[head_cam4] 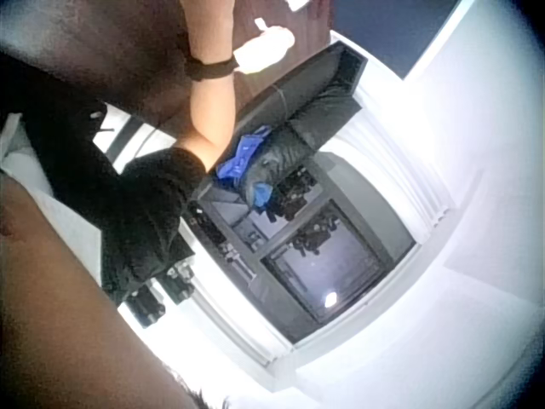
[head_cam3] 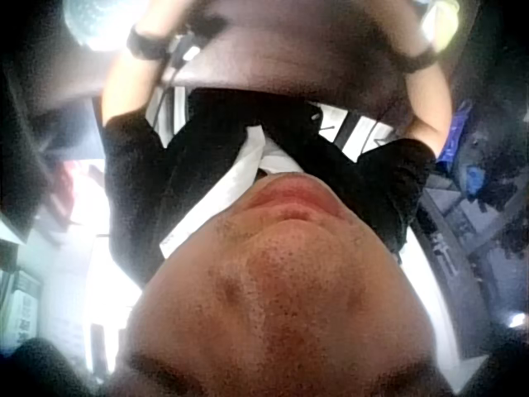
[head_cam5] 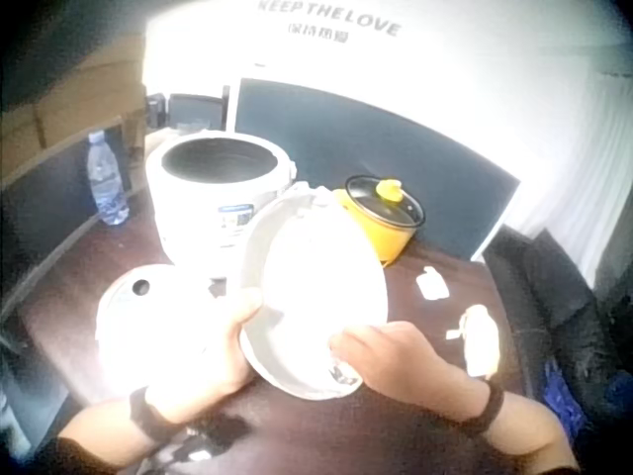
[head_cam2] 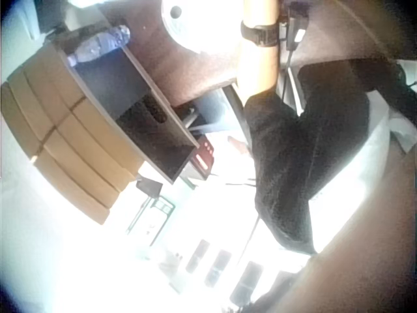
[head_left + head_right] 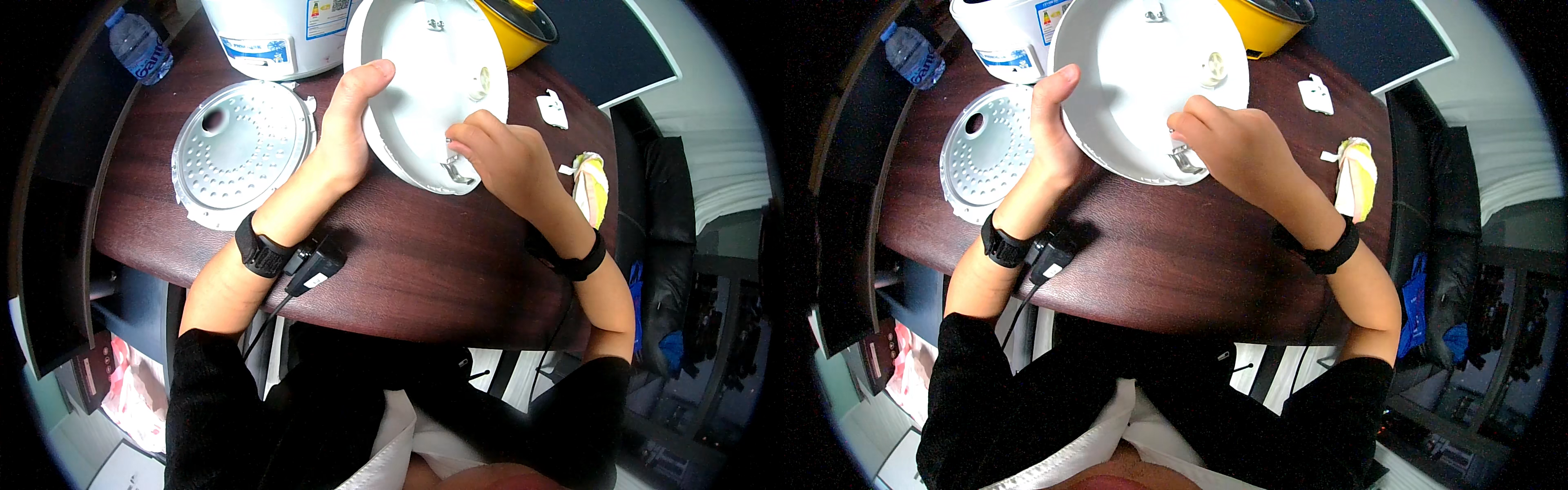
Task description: The person cleans the interior of a white plastic appliance lid with a cloth, then attaches a handle and secures it with screws using a screwdriver. The person then places the lid onto the main body of the appliance.
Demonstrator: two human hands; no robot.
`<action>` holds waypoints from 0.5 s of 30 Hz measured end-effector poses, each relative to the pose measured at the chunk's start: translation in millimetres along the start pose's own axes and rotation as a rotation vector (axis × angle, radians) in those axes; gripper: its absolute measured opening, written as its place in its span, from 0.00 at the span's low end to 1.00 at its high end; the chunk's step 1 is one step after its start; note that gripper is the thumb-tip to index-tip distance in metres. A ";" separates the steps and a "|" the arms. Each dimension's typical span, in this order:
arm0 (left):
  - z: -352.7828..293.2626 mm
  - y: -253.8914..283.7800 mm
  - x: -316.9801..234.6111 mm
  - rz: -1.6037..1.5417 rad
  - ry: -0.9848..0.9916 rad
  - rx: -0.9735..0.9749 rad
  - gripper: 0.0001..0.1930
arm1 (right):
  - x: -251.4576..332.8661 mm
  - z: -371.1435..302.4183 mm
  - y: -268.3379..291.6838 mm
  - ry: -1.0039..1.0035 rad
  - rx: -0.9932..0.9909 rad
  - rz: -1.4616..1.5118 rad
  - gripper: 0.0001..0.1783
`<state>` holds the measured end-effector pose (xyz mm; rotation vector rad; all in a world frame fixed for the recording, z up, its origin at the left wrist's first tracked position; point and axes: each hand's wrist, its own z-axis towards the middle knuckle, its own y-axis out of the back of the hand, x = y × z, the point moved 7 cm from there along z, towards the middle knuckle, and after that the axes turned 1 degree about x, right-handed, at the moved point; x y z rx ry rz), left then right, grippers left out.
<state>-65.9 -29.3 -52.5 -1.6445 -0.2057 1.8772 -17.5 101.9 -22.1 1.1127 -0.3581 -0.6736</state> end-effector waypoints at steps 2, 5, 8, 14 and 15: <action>0.1 1.4 -1.0 -0.006 -0.003 -0.011 0.28 | 0.4 0.2 -1.1 -0.002 0.030 -0.006 0.06; 2.2 2.1 1.1 -0.013 -0.013 -0.011 0.28 | 1.9 1.3 0.1 0.017 -0.003 0.003 0.07; 2.0 1.5 0.8 -0.014 -0.004 -0.003 0.28 | 2.5 2.4 -2.7 0.036 0.003 -0.019 0.08; 1.2 1.3 2.3 -0.001 0.005 0.030 0.27 | 0.2 2.2 -1.3 0.020 -0.024 -0.022 0.08; 1.3 1.7 2.5 0.000 0.001 0.025 0.27 | 0.4 1.6 -0.4 0.020 -0.028 -0.011 0.08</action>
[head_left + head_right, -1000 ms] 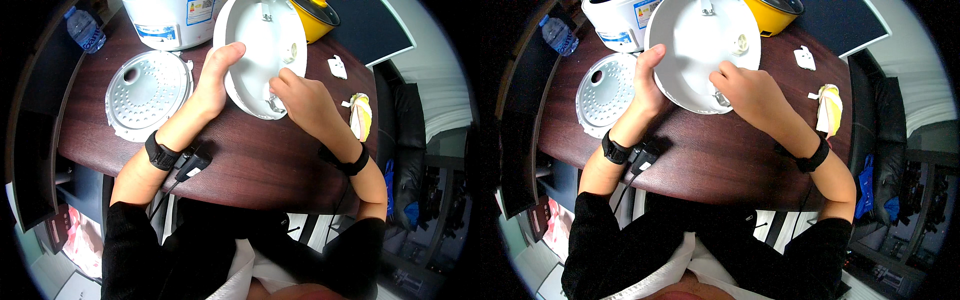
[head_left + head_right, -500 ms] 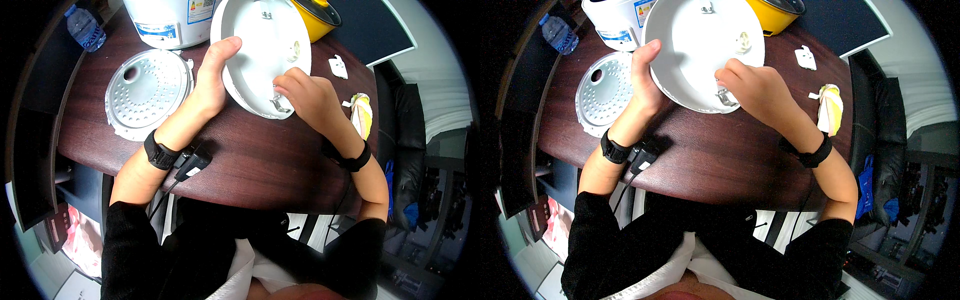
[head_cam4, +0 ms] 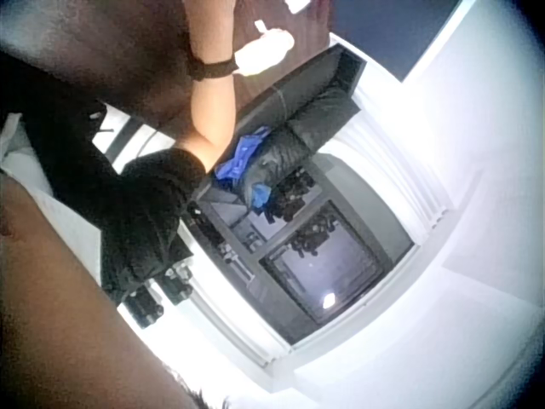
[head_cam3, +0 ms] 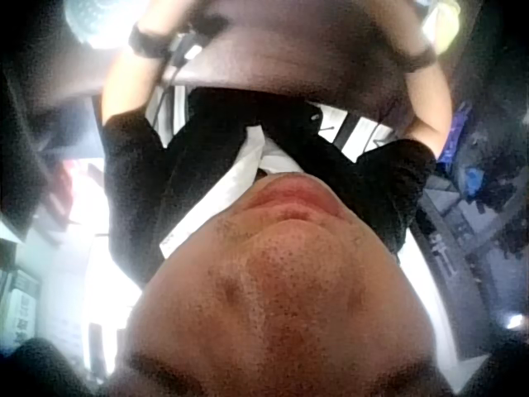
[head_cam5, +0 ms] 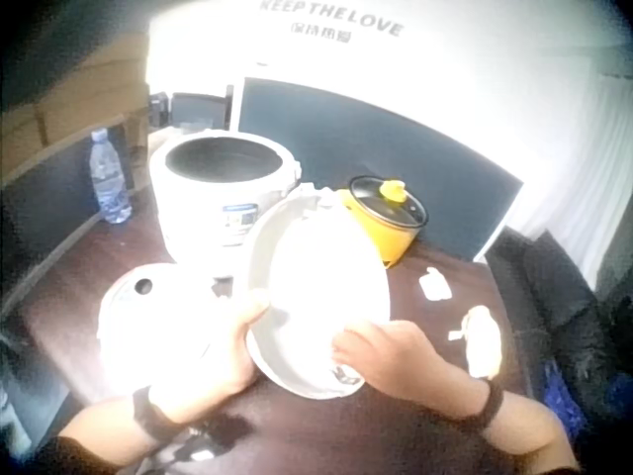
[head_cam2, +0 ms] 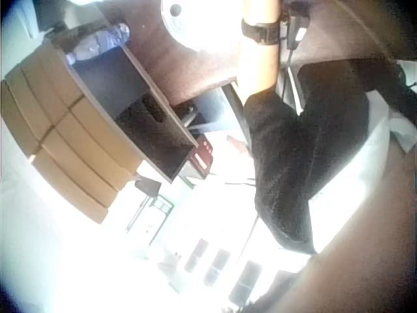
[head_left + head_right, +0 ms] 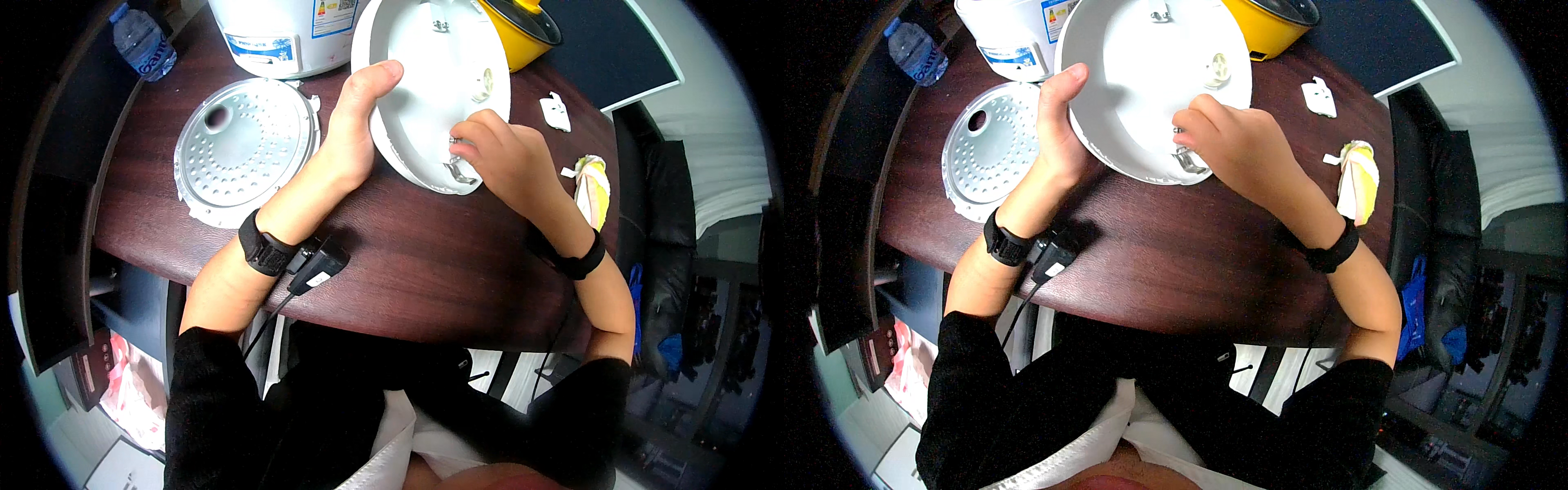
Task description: The person cleans the interior of a white plastic appliance lid with a cloth, then attaches a handle and secures it with screws using a screwdriver. The person then places the lid onto the main body of the appliance.
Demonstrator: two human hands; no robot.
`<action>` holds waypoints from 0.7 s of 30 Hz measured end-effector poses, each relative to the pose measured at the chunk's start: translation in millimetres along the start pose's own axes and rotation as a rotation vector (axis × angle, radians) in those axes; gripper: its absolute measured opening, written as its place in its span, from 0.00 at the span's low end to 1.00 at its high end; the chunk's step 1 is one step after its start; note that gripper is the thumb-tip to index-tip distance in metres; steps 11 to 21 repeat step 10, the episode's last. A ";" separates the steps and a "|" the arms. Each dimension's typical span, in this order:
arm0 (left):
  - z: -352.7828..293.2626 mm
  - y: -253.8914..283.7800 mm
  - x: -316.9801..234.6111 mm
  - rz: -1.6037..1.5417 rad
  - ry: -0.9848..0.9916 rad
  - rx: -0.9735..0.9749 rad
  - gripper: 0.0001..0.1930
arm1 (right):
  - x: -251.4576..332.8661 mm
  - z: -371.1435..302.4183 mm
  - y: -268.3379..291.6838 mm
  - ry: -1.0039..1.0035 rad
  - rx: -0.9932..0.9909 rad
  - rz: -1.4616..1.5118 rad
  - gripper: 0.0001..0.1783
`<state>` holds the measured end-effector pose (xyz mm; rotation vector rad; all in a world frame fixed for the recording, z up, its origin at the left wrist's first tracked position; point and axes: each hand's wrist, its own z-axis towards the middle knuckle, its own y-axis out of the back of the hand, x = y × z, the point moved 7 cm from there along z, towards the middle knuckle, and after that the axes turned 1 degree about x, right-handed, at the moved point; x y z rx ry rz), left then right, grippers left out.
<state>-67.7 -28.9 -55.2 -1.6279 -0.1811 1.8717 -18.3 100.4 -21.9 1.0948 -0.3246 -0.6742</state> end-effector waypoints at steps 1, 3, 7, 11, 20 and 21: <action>0.1 0.4 0.0 0.001 -0.005 -0.005 0.27 | 0.3 -0.4 1.0 0.000 -0.004 0.011 0.08; 0.8 0.0 0.8 -0.035 -0.004 -0.001 0.27 | -0.9 -2.1 0.9 0.001 0.000 0.019 0.07; 1.4 -0.5 -0.3 -0.038 -0.008 -0.007 0.28 | -1.3 -3.4 -2.0 0.021 0.032 -0.007 0.06; -2.6 -1.3 0.1 0.012 0.029 -0.033 0.30 | 2.0 -2.4 -4.0 0.040 0.084 -0.058 0.07; -2.6 -1.3 0.1 0.012 0.029 -0.033 0.30 | 2.0 -2.4 -4.0 0.040 0.084 -0.058 0.07; -2.6 -1.3 0.1 0.012 0.029 -0.033 0.30 | 2.0 -2.4 -4.0 0.040 0.084 -0.058 0.07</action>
